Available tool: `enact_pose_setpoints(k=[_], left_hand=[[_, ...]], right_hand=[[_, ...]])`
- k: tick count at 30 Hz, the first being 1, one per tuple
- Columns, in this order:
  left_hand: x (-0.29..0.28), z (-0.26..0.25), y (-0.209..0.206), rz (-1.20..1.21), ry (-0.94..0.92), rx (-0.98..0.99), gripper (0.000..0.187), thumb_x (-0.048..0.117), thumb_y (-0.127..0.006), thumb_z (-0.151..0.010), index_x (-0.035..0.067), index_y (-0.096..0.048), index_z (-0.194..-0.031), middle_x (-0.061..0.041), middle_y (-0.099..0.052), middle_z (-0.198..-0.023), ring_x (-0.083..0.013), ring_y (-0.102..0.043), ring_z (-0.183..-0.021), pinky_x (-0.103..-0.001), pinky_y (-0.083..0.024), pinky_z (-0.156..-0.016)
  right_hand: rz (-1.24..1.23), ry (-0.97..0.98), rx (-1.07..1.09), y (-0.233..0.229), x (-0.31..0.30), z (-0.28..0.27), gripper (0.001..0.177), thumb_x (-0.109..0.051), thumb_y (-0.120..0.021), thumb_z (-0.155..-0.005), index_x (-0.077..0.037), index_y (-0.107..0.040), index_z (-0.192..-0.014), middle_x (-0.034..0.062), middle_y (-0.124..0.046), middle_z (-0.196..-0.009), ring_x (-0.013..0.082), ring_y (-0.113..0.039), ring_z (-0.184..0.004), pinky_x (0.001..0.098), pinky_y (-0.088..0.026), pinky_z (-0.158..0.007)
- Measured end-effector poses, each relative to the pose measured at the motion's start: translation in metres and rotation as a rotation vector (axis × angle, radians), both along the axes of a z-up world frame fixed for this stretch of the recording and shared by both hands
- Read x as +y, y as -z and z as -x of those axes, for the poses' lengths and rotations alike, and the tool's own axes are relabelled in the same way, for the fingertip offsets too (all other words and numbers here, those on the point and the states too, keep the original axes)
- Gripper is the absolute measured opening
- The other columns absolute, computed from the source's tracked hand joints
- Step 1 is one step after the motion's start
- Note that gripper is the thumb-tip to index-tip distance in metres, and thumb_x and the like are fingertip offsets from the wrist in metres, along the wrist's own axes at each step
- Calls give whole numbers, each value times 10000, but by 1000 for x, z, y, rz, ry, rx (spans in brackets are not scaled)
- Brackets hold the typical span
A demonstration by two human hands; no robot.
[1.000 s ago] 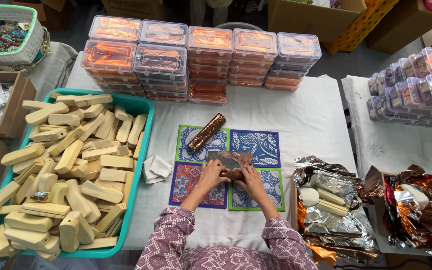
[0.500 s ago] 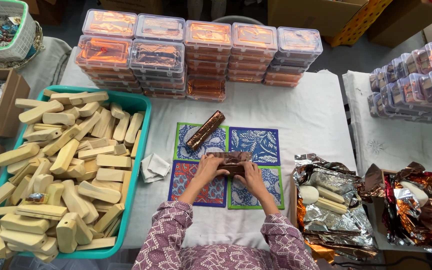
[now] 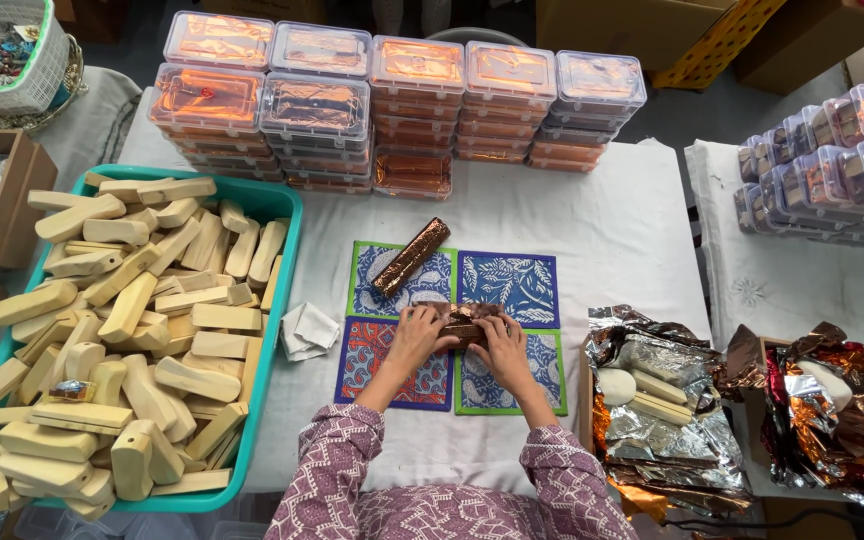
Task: The person wraps small wooden blocks in copper foil, wipes them with a white cloth, and places them into clear plastic containers. They repeat this process for multiple blocks, stacking the finished containers on the table.
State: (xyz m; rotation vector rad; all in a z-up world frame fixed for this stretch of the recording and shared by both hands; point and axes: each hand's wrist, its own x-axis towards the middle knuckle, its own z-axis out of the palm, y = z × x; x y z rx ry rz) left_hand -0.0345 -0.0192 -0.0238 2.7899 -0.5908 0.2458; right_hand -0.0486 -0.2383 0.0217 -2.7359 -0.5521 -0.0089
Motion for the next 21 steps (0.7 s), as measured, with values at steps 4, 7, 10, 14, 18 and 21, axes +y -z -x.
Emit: enact_pose_setpoints(k=[4,7,10,14,18,21], left_hand=[[5,19,-34,119,-14,-81,754,543,-767,-780,55,-680,-1347,-62,-651,-1010,-216,-578,-1013,-466,-379,-997],[7,26,-32,30,-4,-97,639,487,-811,-721,108,-685,-1220,-31,-692,-1107,-189,-599,-1109,-451,-368,-1053],[8,25,-28,91,6,-28,570,458,-826,-753,127,-710,-1202,-26,-701,-1113,-196,-599,-1123,-458,-355,-1088],[10,25,-30,196,-7,74,517,465,-820,-772,123,-748,-1153,-49,-704,-1112,-236,-547,-1205,-515,-318,-1091],[9,22,-35,141,-42,89,485,508,-802,-755,149,-789,-1081,-133,-652,-1203,-295,-471,-1282,-526,-306,-1092],[11,18,-15,157,-1,94,507,512,-744,-799,146,-781,-1149,-74,-671,-1161,-280,-485,-1271,-544,-305,-1099]], right_hand=[[-35,-1,9,-5,-1,0,553,-386,-686,-905,-155,-545,-1387,61,-519,-1406,314,-358,-1393,497,-296,-1122],[-10,3,35,-9,0,1,537,-393,-672,-929,-160,-545,-1396,60,-525,-1400,317,-376,-1383,499,-293,-1128],[38,-8,44,-12,-3,0,540,-437,-642,-941,-162,-554,-1397,56,-535,-1375,318,-390,-1371,499,-289,-1147],[45,-46,59,4,-9,2,551,-475,-565,-986,-183,-547,-1453,52,-546,-1340,304,-419,-1338,511,-278,-1140],[18,-32,29,16,-12,1,538,-467,-558,-989,-182,-548,-1446,109,-515,-1329,318,-427,-1289,497,-273,-1125],[36,-84,-30,13,-11,1,534,-445,-554,-1003,-161,-548,-1454,92,-555,-1250,304,-464,-1268,503,-278,-1116]])
